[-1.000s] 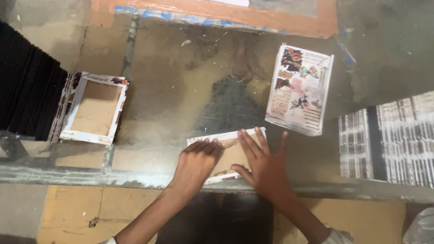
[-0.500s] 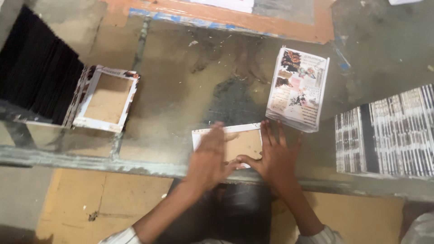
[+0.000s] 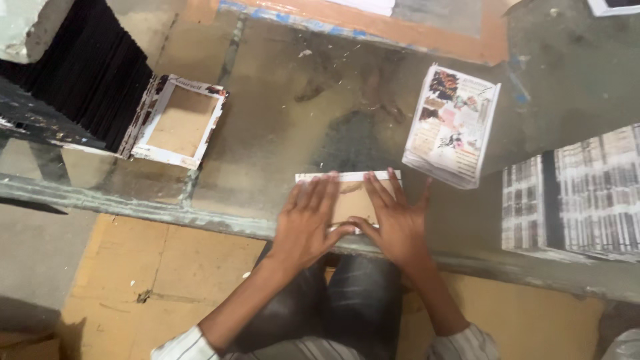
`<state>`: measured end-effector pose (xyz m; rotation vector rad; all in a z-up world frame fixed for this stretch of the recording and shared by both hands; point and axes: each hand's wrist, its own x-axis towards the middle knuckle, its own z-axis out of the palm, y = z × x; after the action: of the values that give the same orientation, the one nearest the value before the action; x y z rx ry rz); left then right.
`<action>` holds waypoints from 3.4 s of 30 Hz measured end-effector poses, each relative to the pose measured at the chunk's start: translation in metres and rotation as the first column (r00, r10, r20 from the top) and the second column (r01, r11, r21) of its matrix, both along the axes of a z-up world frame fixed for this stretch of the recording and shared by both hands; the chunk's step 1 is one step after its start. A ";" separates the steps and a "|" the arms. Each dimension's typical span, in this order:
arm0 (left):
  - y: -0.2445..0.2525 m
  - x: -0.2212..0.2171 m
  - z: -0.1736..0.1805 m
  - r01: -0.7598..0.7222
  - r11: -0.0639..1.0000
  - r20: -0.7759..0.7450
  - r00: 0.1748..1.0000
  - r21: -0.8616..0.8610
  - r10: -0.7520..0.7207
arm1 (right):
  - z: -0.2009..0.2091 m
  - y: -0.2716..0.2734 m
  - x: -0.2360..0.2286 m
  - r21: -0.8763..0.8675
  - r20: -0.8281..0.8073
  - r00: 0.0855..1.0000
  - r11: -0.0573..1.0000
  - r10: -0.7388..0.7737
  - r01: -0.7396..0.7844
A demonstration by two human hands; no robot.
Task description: The person places a brown cardboard sheet into a printed paper cover, folds the cover edges over the cardboard, and presses the edges to secure them. The person repeats this process for multiple units, stacking the finished items on the table.
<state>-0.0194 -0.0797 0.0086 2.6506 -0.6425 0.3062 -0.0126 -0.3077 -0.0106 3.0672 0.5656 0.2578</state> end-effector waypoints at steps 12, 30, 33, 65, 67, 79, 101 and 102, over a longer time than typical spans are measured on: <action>0.015 0.021 0.021 -0.086 0.992 -0.031 0.996 -0.087 0.084 | 0.010 -0.014 -0.005 0.117 0.012 0.982 0.975 -0.189 0.186; 0.032 0.075 0.027 0.127 0.820 -0.671 0.512 -0.558 -0.536 | -0.013 -0.016 -0.022 0.933 -0.287 0.957 -0.219 0.029 0.286; 0.023 0.069 0.019 0.025 0.720 -0.606 0.521 -0.693 -0.601 | -0.017 -0.032 -0.010 0.815 -0.499 0.845 -0.229 0.193 0.533; -0.012 0.071 -0.013 -0.715 0.162 -0.701 0.569 -0.680 -0.431 | -0.040 -0.014 0.025 0.754 -0.631 0.766 -0.134 0.122 0.643; -0.012 0.071 -0.013 -0.682 0.170 -0.674 0.592 -0.711 -0.443 | -0.041 -0.014 0.025 0.758 -0.634 0.767 -0.117 0.101 0.642; 0.024 0.088 -0.010 -0.491 0.482 -0.686 0.466 -0.726 -0.559 | -0.029 -0.011 0.028 0.744 -0.637 0.758 -0.149 0.138 0.652; 0.039 0.082 -0.006 0.389 0.860 -0.356 0.792 -0.331 -0.496 | 0.014 0.014 0.025 0.678 -0.100 0.989 0.735 0.110 -0.013; 0.039 0.078 -0.008 0.422 0.850 -0.298 0.806 -0.315 -0.511 | 0.017 0.012 0.024 0.679 -0.132 0.967 0.731 0.218 -0.072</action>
<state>0.0588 -0.0409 0.0001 2.1413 -1.0291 -0.2510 0.0112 -0.2953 0.0059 3.7909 0.9037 0.1753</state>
